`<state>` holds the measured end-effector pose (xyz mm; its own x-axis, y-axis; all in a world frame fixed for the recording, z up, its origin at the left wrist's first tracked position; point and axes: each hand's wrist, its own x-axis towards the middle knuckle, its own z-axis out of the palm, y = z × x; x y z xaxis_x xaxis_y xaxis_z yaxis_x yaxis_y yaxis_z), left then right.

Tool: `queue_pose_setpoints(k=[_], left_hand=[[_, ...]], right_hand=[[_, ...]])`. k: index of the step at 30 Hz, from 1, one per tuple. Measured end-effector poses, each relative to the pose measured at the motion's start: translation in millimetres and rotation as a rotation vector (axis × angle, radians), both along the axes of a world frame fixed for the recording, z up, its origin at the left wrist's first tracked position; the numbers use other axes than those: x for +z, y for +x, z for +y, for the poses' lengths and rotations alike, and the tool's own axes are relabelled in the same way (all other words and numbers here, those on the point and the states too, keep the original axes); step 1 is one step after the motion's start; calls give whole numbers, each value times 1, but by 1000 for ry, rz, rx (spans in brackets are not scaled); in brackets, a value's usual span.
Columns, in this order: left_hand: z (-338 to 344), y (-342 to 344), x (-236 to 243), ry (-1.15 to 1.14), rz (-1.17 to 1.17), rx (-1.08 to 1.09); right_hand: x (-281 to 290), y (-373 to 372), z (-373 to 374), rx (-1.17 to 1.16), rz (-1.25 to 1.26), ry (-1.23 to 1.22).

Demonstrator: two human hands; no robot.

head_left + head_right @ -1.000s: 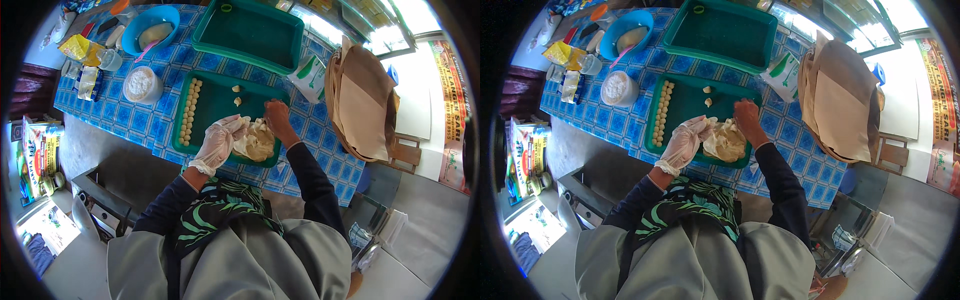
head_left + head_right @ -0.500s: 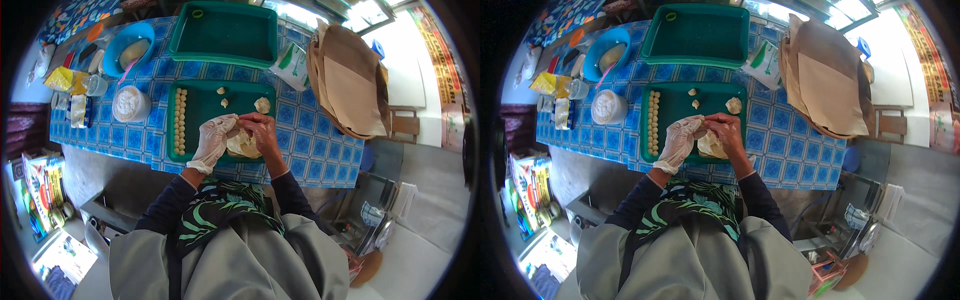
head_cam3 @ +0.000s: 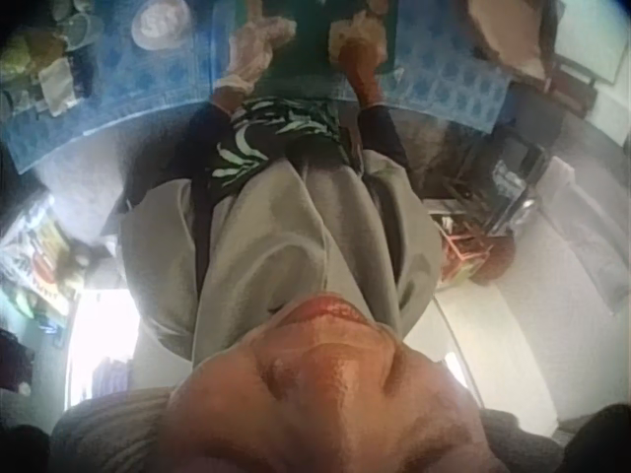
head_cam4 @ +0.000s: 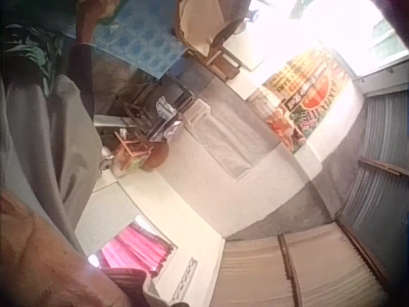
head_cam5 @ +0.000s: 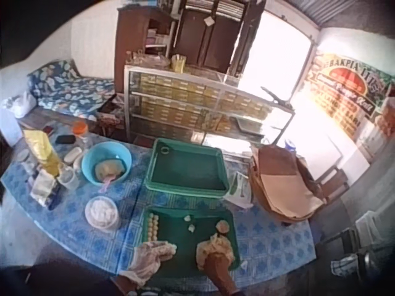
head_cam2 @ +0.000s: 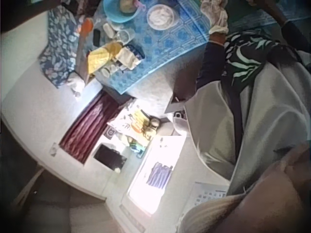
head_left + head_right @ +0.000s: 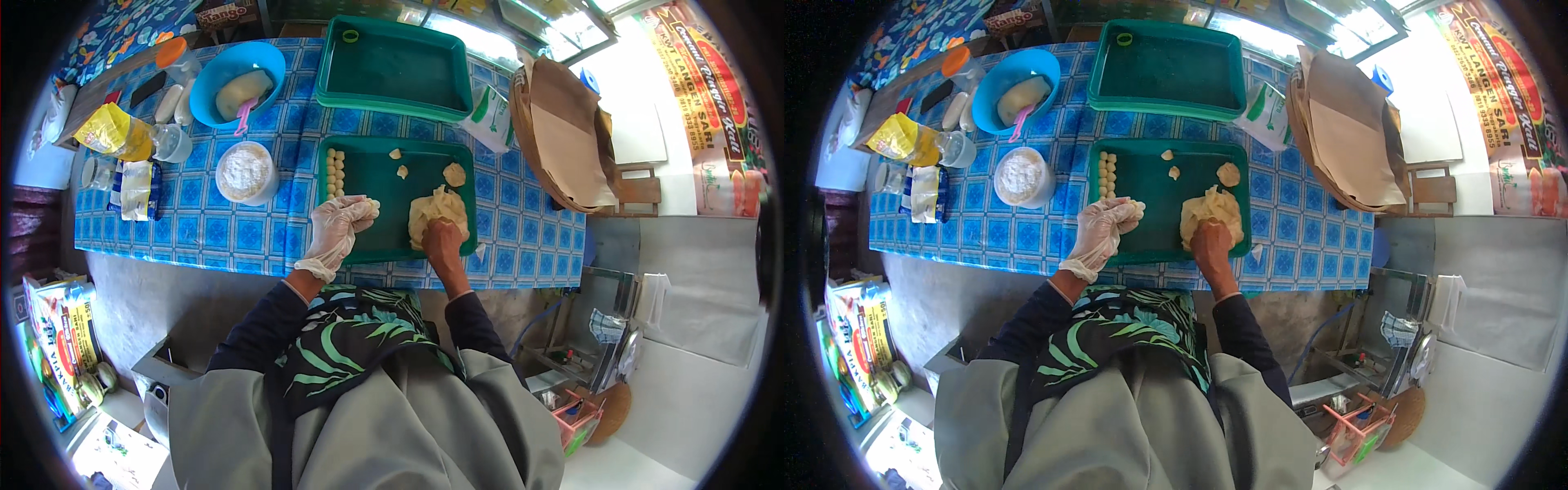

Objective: The person shapes small pieces of dough by hand on a green tray, pulling portions from a larger dough mass and rolling them into small balls.

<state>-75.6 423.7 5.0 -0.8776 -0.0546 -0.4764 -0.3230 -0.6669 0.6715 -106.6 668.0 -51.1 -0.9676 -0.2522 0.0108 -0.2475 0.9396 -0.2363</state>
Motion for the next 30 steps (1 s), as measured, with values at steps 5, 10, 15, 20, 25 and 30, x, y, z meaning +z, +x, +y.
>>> queue_pose_setpoints(k=[5,10,15,20,25,30], left_hand=[[-20,3,8,71,5,-57],[-18,1,6,142,26,-72],[-17,2,11,92,61,-153],[-11,3,5,38,144,-134],[-11,6,2,-18,203,-156],[-11,6,1,42,130,-123]], right_hand=[[24,1,-13,-101,73,-218],[114,2,-37,-307,-553,-1201],[93,1,-78,-321,-697,-1566],[66,-10,-83,-273,-736,-1438],[56,-19,-93,-255,-678,-1397],[67,-19,-95,-174,-703,-1291]])
